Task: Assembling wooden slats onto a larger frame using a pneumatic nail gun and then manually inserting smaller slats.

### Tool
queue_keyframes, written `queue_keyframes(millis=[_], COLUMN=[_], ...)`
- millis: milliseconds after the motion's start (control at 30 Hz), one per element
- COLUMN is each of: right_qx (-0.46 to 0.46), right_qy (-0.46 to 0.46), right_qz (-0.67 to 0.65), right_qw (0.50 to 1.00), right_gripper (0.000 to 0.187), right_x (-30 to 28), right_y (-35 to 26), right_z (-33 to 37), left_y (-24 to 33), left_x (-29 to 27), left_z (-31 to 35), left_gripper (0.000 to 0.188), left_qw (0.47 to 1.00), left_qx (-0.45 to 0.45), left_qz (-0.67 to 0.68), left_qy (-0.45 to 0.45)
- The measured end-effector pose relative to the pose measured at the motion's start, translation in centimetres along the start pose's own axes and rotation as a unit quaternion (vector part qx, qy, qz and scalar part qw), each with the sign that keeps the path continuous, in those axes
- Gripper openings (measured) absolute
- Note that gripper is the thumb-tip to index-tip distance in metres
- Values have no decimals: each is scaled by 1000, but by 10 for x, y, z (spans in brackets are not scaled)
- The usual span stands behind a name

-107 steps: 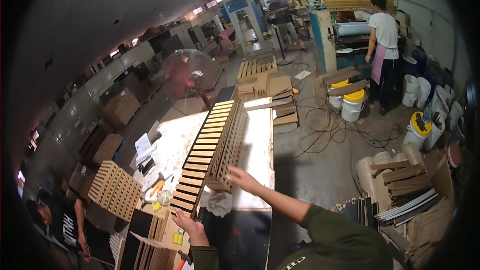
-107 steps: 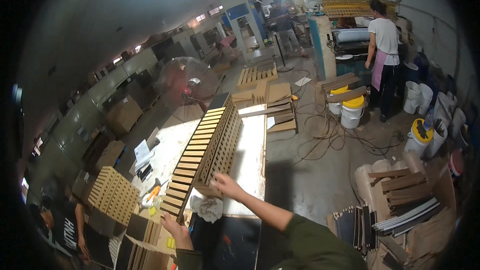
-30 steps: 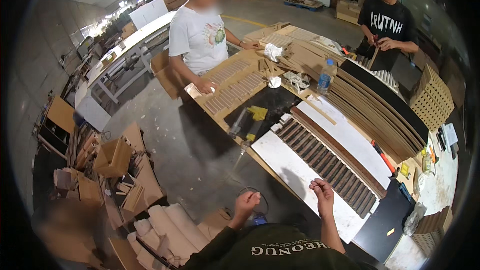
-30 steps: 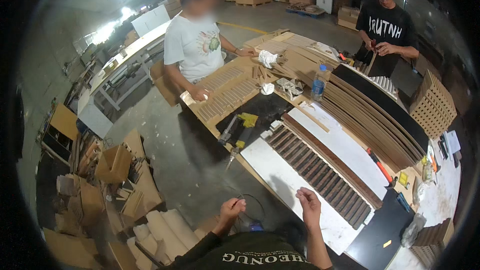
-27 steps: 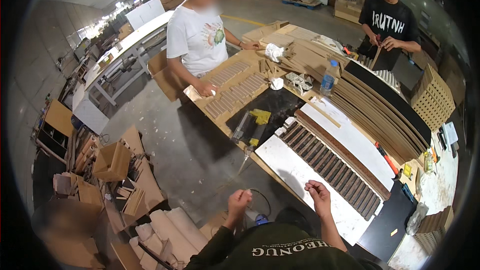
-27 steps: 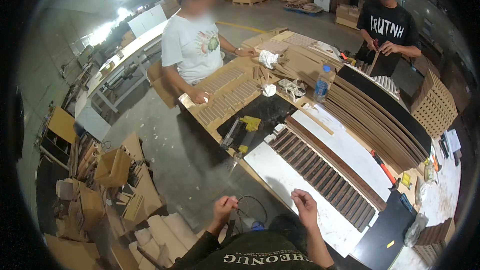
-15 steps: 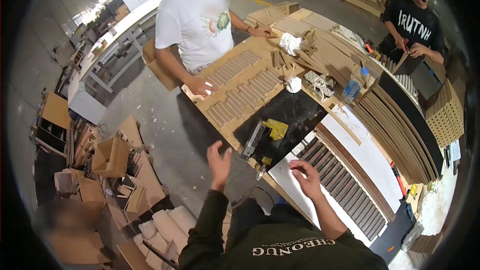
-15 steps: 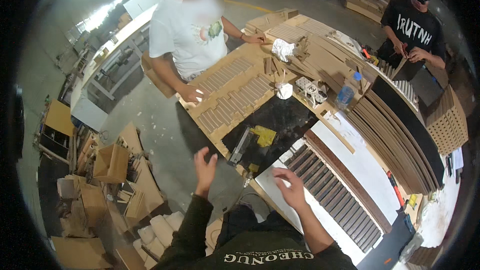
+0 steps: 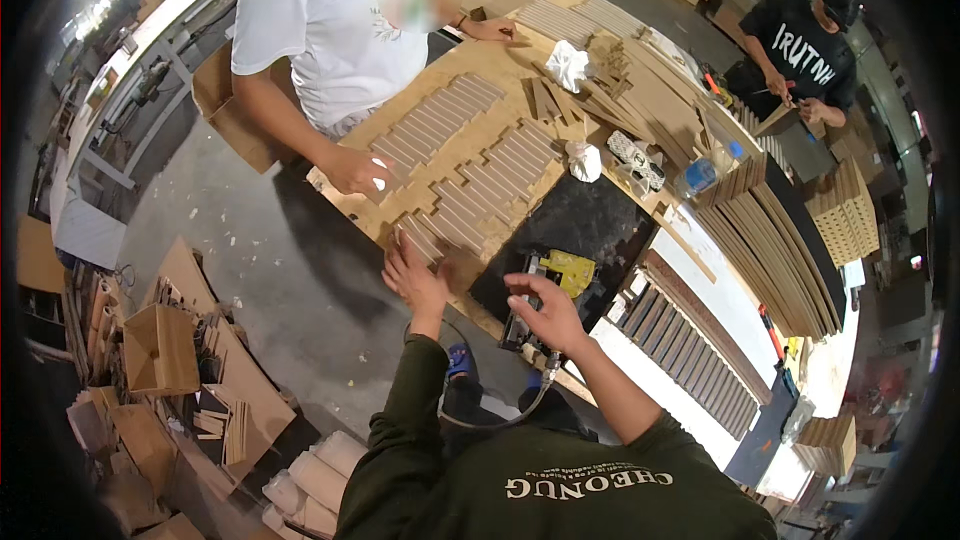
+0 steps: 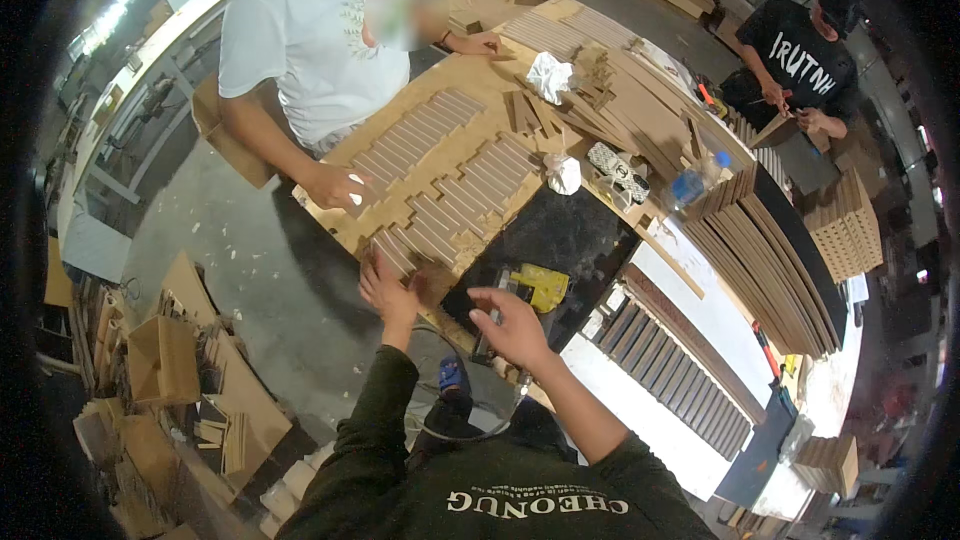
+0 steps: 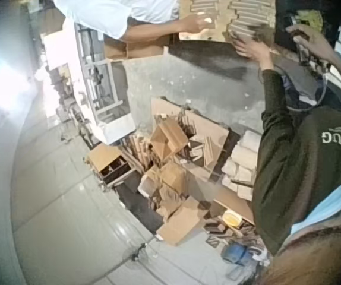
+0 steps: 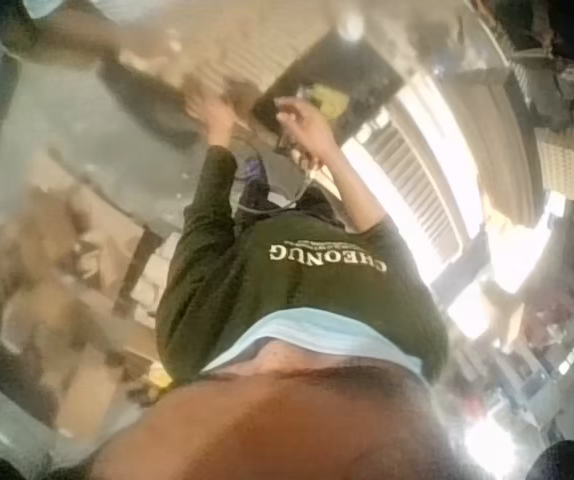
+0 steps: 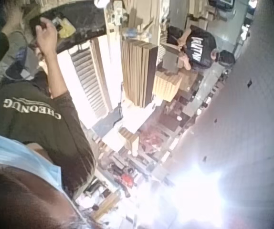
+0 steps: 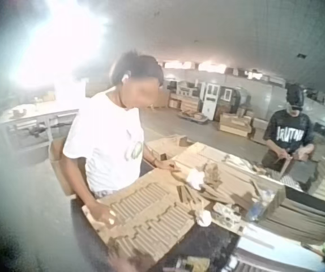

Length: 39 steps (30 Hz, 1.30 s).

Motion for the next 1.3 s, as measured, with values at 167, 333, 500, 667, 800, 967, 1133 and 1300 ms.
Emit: queue_keyframes(millis=[167, 333, 500, 667, 800, 967, 1133, 1300], right_qx=[10, 62, 97, 115, 131, 120, 180, 105], right_qy=[51, 32, 51, 96, 105, 87, -12, 108], right_qz=[215, 349, 403, 408, 411, 409, 408, 364], right_qw=[975, 934, 909, 901, 896, 900, 895, 919], right_gripper=[50, 67, 81, 84, 84, 85, 96, 70], right_x=[23, 50, 64, 74, 80, 75, 65, 25], right_y=[19, 25, 31, 27, 35, 36, 28, 17], right_z=[-53, -90, -107, -115, -118, -117, -113, -59], left_y=[-1, -1, -2, -7, -13, -18, -19, -6], left_x=[-16, -4, -4, -3, -15, -27, -28, -59], left_z=[-8, -6, -8, -15, -14, -5, 9, 41], left_gripper=[103, 106, 105, 98, 91, 86, 76, 72], left_qw=[999, 996, 993, 992, 987, 989, 988, 949], left_qx=[12, -90, -117, -103, -74, -47, 37, -20], left_qz=[29, -3, 34, 75, 139, 138, 143, 313], left_qy=[21, 10, -2, 19, 11, -1, 52, 5])
Point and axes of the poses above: each hand's wrist, its own z-axis away from the middle knuckle, its own x-axis out of the palm, y = z × x, the point moved 3 cm from there along -z, towards the middle knuckle, and after that the axes turned 1 degree about -y, right-handed, at the moved point
